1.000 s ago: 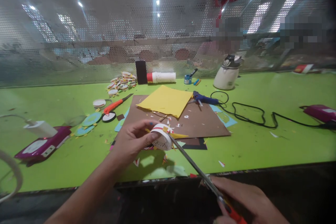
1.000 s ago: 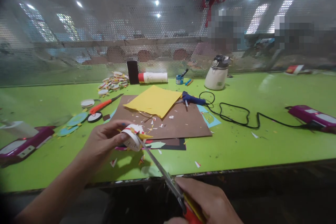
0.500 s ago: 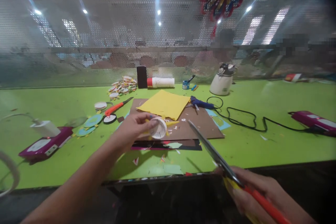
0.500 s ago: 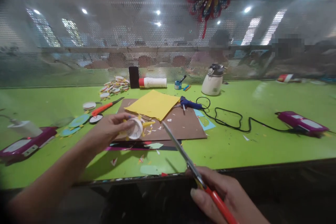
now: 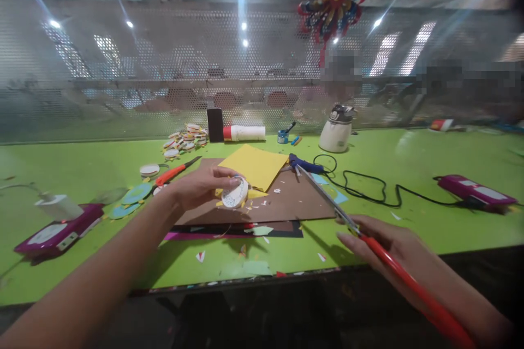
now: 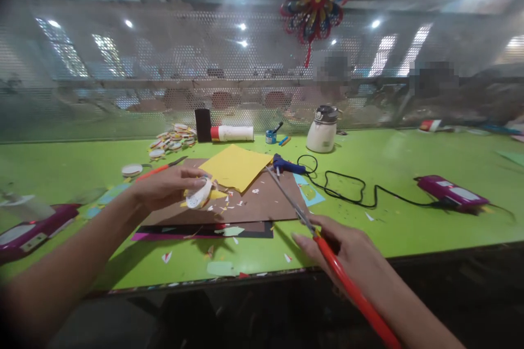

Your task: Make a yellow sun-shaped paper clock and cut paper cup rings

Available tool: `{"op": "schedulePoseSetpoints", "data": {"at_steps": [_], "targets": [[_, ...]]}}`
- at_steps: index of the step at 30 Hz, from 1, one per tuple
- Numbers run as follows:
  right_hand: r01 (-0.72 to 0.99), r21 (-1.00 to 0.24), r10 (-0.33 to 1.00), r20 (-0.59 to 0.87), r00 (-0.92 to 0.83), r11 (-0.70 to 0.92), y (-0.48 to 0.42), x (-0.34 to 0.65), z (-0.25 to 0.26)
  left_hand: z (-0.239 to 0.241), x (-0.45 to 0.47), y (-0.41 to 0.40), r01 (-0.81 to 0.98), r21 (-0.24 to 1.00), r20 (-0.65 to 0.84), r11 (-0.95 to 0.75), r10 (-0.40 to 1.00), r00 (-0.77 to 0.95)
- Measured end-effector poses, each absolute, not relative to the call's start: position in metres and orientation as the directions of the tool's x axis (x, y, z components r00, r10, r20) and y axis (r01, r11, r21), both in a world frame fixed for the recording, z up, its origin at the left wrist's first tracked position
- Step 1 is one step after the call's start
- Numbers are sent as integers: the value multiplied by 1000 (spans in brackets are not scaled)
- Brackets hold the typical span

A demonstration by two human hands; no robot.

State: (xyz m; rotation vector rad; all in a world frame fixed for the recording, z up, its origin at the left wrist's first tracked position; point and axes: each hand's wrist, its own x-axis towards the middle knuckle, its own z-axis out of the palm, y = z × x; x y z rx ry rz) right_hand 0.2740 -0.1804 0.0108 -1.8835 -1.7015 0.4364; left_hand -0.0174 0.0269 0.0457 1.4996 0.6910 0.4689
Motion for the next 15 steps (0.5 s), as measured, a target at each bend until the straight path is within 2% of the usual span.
{"op": "schedulePoseSetpoints", "data": {"at_steps": [2,4,6,8,13,15], "targets": [[879,-476,978,166,127,-34,-164,278,15,44,-17,29,150,988,-134,31,652,747],[940,-334,972,187,140,-71,-148,275,16,45,-16,34,202,978,-123,-50,647,753],[981,-164,975,179,134,-104,-134,270,14,47,-16,40,275,951,-113,-143,666,737],[995,-50,983,154,98,-91,-124,265,8,49,-17,45,313,932,-110,-182,681,724],[999,-7,981,190,36,-35,-105,264,-6,42,-22,45,110,994,-91,11,638,765],[1000,6,976,219,4,-6,-98,266,-9,37,-24,44,87,993,-120,84,615,779]]}}
